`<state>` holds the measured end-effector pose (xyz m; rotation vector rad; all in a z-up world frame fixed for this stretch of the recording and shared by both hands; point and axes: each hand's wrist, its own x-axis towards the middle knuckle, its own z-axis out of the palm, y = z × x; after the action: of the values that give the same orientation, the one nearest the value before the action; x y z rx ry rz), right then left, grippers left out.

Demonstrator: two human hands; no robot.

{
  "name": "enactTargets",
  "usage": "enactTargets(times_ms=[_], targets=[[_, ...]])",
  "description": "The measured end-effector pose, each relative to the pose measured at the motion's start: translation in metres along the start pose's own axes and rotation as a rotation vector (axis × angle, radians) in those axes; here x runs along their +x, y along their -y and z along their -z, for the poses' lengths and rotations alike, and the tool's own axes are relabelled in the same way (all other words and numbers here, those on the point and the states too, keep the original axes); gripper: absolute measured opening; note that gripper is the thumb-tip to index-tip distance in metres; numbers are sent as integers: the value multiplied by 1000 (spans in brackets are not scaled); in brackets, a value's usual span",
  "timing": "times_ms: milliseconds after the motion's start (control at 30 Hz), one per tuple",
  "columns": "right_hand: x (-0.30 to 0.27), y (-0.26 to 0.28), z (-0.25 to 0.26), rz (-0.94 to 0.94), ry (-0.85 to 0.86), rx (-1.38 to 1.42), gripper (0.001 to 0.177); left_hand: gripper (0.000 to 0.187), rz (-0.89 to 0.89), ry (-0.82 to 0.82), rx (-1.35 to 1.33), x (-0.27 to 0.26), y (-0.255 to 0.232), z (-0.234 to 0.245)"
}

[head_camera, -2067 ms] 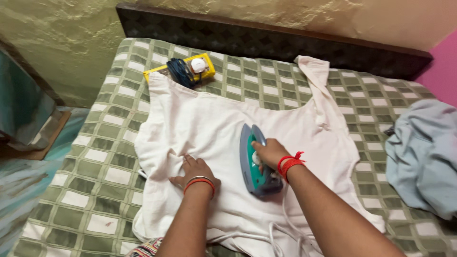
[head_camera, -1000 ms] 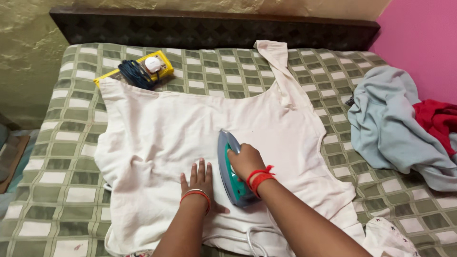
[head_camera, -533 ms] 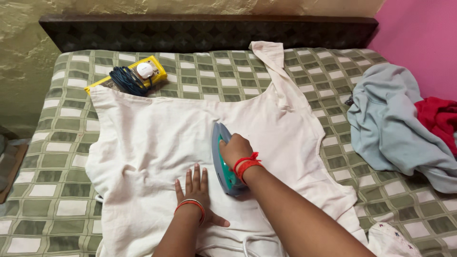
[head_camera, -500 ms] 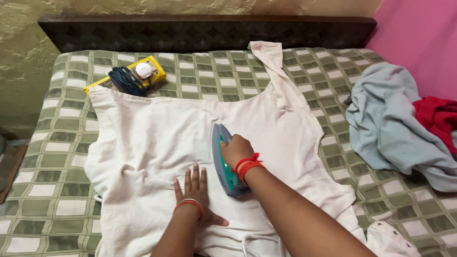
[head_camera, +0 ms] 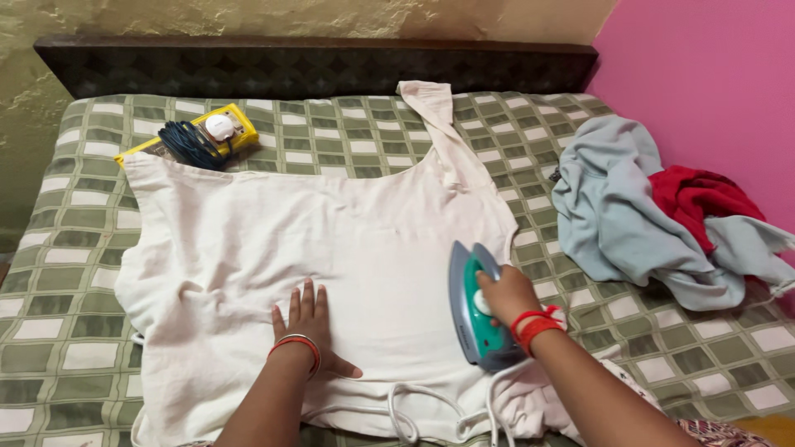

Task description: The person irons a white sleeveless top laid out on a bed. They use a green electric iron to smooth the fabric, moving it back and forth across the garment while holding it flat with their other hand.

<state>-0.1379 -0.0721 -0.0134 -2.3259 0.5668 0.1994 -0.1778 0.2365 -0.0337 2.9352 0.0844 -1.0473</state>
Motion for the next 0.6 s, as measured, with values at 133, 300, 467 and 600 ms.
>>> enactTargets(times_ms=[133,300,467,600], targets=[[12,-15,20,-70,-30,5,42,170,-62,-30,44,1,-11,1],[23,-12,21,-59,-33,-29,42,172,-84,-63,-4,0,-15,-3],[51,-7,20,-16,-44,-34,43,179,-60,17,25,5,-18,0],[73,6,20,-14,-43,-21,39,181,-56,35,11,8,-18,-1]])
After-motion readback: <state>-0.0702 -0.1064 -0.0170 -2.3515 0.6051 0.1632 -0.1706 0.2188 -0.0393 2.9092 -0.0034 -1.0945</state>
